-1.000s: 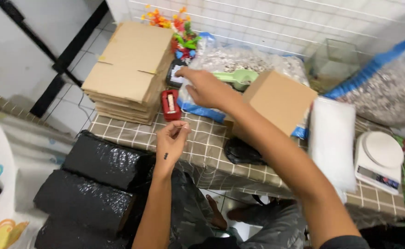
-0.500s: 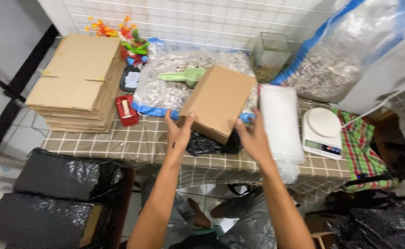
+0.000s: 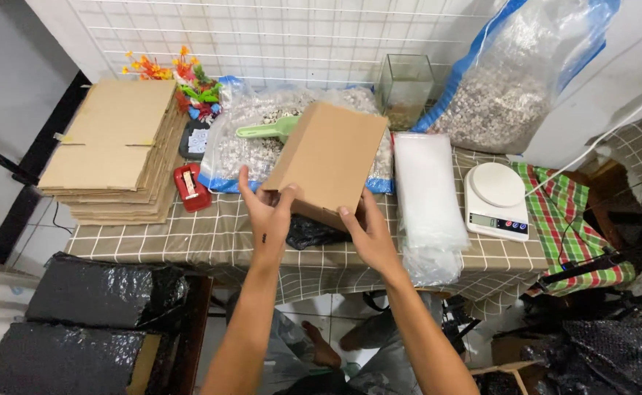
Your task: The person scoops gravel from a large bag into smaller plastic bags, weighs the small bags on a digital scale, seals the bags by hand, and places them into a cardboard box.
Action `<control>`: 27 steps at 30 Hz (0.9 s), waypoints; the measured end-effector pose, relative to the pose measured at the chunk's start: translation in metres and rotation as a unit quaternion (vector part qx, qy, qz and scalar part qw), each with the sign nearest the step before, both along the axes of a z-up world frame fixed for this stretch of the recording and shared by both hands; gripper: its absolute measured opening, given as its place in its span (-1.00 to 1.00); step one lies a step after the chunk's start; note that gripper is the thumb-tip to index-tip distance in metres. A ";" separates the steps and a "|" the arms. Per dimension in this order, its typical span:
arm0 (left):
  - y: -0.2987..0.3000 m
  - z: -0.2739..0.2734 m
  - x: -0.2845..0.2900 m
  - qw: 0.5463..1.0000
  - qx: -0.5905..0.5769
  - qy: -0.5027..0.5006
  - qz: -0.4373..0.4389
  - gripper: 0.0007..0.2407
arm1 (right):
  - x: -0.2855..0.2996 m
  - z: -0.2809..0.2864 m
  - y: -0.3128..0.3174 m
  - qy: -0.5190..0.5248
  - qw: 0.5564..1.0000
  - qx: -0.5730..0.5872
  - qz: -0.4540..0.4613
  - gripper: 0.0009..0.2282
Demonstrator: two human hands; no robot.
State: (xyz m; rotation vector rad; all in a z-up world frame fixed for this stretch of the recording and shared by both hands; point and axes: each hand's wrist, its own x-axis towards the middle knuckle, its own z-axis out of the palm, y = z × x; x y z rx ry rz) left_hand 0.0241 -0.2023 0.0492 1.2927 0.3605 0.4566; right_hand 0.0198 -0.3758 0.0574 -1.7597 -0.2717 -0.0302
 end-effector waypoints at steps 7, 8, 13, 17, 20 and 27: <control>-0.032 0.039 -0.056 0.955 0.051 -0.291 -0.017 -0.27 | 0.014 -0.042 -0.009 0.038 0.874 0.485 0.001 -0.50; -0.033 0.035 -0.061 0.930 0.112 -0.344 -0.057 -0.31 | 0.014 -0.042 -0.012 0.086 0.823 0.561 0.021 -0.48; -0.029 0.046 -0.055 0.934 0.130 -0.330 -0.048 -0.24 | 0.024 -0.086 -0.027 0.203 0.767 0.609 0.005 -0.49; -0.037 0.048 -0.063 0.946 0.167 -0.274 -0.054 -0.36 | 0.020 -0.098 -0.015 0.204 0.780 0.590 0.044 -0.47; -0.037 0.039 -0.056 0.934 0.184 -0.305 0.017 -0.36 | 0.002 -0.094 0.002 0.191 0.809 0.555 0.023 -0.59; -0.031 0.000 -0.041 0.882 0.286 -0.374 0.027 -0.02 | -0.004 -0.171 0.026 0.191 0.860 0.472 -0.039 -0.61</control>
